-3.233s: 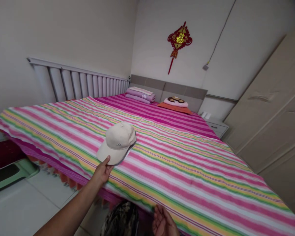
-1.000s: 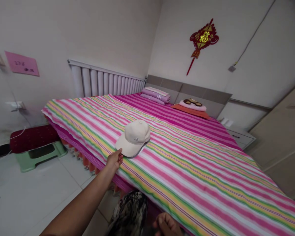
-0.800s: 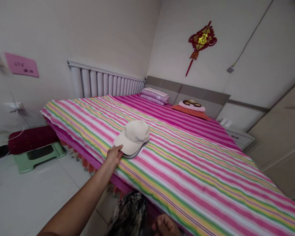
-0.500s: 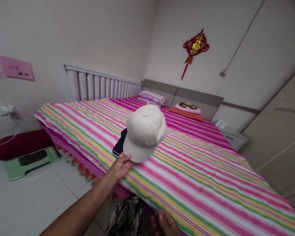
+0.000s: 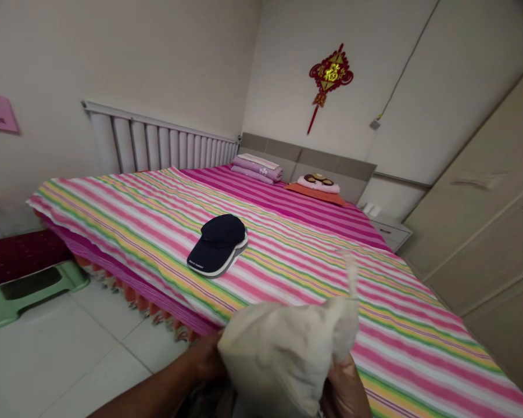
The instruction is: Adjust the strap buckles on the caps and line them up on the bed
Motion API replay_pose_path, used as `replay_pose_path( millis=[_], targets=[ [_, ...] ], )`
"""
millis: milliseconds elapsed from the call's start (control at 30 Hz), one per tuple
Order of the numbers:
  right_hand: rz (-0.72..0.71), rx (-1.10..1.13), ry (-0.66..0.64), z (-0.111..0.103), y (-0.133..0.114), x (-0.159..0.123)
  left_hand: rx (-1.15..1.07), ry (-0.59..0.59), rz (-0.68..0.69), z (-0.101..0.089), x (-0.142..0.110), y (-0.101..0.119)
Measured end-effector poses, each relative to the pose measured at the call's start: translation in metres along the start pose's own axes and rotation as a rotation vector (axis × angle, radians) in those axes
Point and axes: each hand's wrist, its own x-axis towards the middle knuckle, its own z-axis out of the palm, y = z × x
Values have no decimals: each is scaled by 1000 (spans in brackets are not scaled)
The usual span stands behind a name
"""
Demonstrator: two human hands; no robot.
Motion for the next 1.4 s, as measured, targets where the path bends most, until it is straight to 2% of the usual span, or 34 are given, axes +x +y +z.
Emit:
replay_pose_path(
  millis=[100, 167, 333, 467, 633, 733, 867, 1000, 1200, 1300, 1400],
  targets=[
    [32, -19, 4, -1, 4, -2, 41, -153, 43, 11, 5, 28],
    [31, -15, 32, -4, 5, -2, 88, -177, 81, 18, 11, 41],
    [31, -22, 55, -24, 5, -2, 161, -141, 102, 40, 20, 57],
    [14, -71, 54, -40, 3, -4, 233, -59, 66, 59, 19, 64],
    [23, -151, 51, -47, -1, -13, 300, 61, 17, 76, 16, 66],
    [51, -163, 10, -48, -3, -21, 262, 63, 60, 80, 16, 66],
    [95, -153, -69, -45, 1, -31, 233, 75, 74, 85, 19, 64],
    [147, -119, -94, -36, 3, -35, 234, 78, 68, 92, 21, 60],
    [5, -61, -219, -17, -7, -31, 256, -5, 11, 98, 20, 57],
    [-19, 50, -193, -9, -14, -29, 273, -12, -5, 102, 20, 57],
    [-64, 20, -113, -1, -21, -27, 295, -14, -28, 105, 23, 54]
  ],
)
